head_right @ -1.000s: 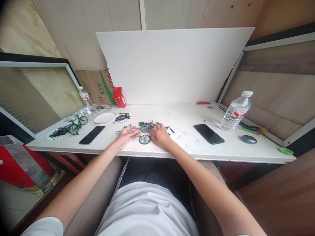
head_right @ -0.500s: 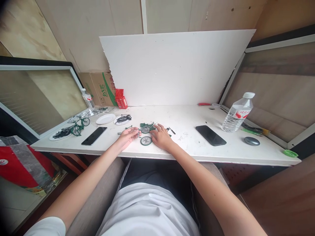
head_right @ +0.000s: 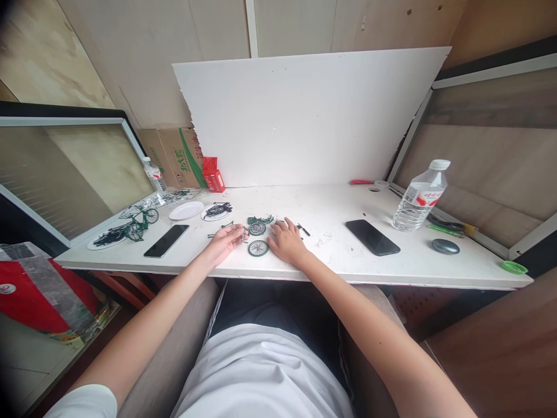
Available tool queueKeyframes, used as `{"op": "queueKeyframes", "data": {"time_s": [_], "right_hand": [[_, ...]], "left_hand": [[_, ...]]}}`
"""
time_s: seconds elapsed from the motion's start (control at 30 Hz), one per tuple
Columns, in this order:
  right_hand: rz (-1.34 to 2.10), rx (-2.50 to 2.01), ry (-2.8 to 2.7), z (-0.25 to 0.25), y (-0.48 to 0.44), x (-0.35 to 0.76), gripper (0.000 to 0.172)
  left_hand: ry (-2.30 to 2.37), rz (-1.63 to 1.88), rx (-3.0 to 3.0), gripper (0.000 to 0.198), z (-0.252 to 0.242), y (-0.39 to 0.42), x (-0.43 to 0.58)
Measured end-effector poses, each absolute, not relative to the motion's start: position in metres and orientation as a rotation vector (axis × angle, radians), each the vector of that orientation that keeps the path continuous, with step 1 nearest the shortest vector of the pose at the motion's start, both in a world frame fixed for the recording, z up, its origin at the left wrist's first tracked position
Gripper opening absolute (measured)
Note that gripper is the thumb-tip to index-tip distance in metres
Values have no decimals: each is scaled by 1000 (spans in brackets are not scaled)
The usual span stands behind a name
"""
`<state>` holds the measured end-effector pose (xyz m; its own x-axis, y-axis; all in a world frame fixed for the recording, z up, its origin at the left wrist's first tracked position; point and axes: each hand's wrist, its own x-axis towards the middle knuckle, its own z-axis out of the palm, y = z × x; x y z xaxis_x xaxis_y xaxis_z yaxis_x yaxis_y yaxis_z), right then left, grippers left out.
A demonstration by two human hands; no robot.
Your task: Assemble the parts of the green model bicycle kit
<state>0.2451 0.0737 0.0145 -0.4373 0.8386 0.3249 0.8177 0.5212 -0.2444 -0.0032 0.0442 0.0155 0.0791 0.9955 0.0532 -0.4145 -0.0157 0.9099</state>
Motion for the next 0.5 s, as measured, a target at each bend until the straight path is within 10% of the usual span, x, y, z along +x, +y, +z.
{"op": "queueKeyframes", "data": {"time_s": [0.5], "right_hand": [[22,-1035,-2327,11,74,240,38]], "left_hand": [[740,1371,911,29,11,51,-6]]}}
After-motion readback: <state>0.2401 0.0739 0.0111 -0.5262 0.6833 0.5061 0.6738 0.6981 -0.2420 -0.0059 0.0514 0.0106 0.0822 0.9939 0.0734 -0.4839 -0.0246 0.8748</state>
